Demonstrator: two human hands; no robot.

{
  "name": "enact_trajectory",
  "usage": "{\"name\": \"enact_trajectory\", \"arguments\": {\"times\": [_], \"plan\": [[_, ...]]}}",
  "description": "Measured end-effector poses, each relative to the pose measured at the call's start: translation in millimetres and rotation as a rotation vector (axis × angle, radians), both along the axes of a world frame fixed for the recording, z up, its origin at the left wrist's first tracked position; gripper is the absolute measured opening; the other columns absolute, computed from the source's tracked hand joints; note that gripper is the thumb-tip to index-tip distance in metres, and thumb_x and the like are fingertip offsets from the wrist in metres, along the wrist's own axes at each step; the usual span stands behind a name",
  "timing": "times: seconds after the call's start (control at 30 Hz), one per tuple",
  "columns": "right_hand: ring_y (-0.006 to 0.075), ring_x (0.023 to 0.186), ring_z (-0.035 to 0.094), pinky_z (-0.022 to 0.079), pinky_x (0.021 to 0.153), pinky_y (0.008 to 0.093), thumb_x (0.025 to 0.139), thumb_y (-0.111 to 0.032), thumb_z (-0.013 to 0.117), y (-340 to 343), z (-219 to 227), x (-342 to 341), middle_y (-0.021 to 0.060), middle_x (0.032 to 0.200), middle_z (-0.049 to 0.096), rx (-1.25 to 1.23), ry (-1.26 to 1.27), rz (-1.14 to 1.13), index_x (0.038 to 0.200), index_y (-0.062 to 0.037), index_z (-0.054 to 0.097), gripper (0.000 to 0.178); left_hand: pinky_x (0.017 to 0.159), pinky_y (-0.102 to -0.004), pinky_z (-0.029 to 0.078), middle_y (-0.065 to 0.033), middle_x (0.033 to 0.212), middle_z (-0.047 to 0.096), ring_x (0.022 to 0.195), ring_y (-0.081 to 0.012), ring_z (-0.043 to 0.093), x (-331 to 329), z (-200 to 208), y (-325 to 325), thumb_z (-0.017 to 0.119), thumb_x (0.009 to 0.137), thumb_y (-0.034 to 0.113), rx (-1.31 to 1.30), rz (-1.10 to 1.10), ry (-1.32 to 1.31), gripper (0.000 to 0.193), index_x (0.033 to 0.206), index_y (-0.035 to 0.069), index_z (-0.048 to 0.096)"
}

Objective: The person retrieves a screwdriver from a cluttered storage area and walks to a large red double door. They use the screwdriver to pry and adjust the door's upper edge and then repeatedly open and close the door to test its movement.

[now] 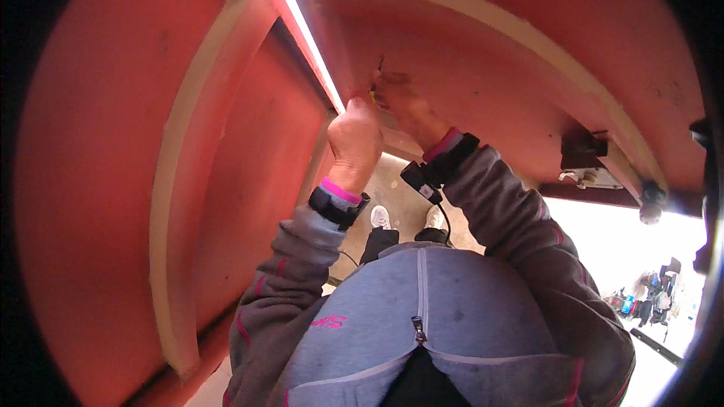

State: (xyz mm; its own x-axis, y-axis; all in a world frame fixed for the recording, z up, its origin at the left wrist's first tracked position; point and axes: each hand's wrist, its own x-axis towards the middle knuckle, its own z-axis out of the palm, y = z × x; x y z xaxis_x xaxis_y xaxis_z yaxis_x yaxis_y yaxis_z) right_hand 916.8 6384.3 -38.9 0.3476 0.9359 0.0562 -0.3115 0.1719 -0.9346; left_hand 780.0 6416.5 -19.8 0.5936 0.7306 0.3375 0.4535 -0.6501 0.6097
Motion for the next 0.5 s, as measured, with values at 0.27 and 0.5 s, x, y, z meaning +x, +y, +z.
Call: {"name": "enact_trajectory", "arguments": {"times": [0.27, 0.5], "plan": [[0.0169, 0.094, 0.063, 0.051, 0.085, 0.0310, 0.100, -0.022, 0.047, -1, 15, 10, 0.0096, 0.107, 0.066, -0.059, 0.397, 0.254, 0.107, -0.0004, 0.062, 0.027, 0.034, -0.0150, 0.026, -0.0035, 0.068, 0.052, 0.053, -0.0084, 0.044, -3, 14, 16, 0.050, 0.097, 0.021, -1.726, -0.307, -0.800, 0.018, 0.106, 0.007, 0.056], [0.0161, 0.095, 0.061, 0.049, 0.081, 0.0312, 0.101, -0.019, 0.045, 4, 2, 0, 0.0052, 0.109, 0.064, -0.063, -0.239, -0.039, 0.116, -0.0062, 0.058, 0.024, 0.068, -0.0481, 0.048, -0.0297, 0.085, 0.061, 0.081, -0.0445, 0.061, 12, 1, 6, 0.052, 0.093, 0.021, -0.344, 0.000, -0.117, 0.025, 0.100, -0.002, 0.057]]}}
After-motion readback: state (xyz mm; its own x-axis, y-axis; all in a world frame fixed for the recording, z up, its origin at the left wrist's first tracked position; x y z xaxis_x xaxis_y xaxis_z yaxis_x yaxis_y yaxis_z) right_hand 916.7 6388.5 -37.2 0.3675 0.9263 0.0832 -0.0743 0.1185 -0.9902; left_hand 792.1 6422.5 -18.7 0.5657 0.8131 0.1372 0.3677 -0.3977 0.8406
